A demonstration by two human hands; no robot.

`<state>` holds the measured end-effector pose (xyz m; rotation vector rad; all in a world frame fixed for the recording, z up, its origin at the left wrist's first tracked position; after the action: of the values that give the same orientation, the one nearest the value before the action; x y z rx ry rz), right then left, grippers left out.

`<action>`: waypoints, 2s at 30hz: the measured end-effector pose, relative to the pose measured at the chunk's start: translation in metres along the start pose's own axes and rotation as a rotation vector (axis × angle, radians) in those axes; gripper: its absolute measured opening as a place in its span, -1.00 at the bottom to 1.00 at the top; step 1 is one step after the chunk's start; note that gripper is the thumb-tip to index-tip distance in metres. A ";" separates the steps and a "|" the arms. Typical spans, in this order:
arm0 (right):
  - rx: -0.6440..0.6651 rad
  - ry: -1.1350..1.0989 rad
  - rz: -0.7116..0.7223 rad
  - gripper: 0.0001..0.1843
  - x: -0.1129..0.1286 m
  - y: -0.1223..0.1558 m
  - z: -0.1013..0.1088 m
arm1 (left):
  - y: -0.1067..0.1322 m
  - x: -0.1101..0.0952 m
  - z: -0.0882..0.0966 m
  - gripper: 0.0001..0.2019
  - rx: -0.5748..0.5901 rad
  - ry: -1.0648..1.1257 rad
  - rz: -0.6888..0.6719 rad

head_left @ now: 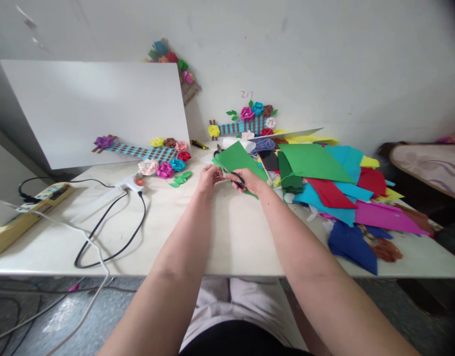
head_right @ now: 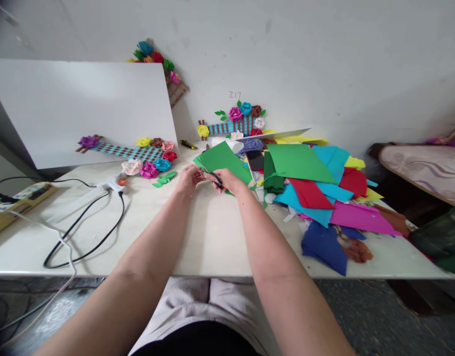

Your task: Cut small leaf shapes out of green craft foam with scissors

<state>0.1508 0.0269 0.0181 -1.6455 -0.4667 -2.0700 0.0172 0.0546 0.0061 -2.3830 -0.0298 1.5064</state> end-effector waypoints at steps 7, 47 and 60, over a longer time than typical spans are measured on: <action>-0.089 0.028 -0.008 -0.69 0.002 -0.006 -0.008 | -0.001 0.002 0.003 -0.84 -0.138 0.001 0.019; -0.003 0.004 -0.011 -0.58 0.000 -0.001 0.000 | -0.002 -0.004 0.000 -0.83 -0.066 0.040 -0.024; 0.032 0.016 0.014 -0.61 -0.002 -0.001 0.003 | 0.001 -0.006 0.000 -0.83 -0.010 0.092 -0.013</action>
<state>0.1525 0.0297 0.0172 -1.6085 -0.4794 -2.0537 0.0144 0.0530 0.0111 -2.4524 -0.0312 1.3928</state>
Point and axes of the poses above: each hand's wrist, its own y-axis away from the middle knuckle, its own z-axis out of the back of the hand, x = y × z, the point moved 6 cm from there along -y, towards the middle knuckle, and after that the axes turned 8 degrees about x, right-handed, at the moved point
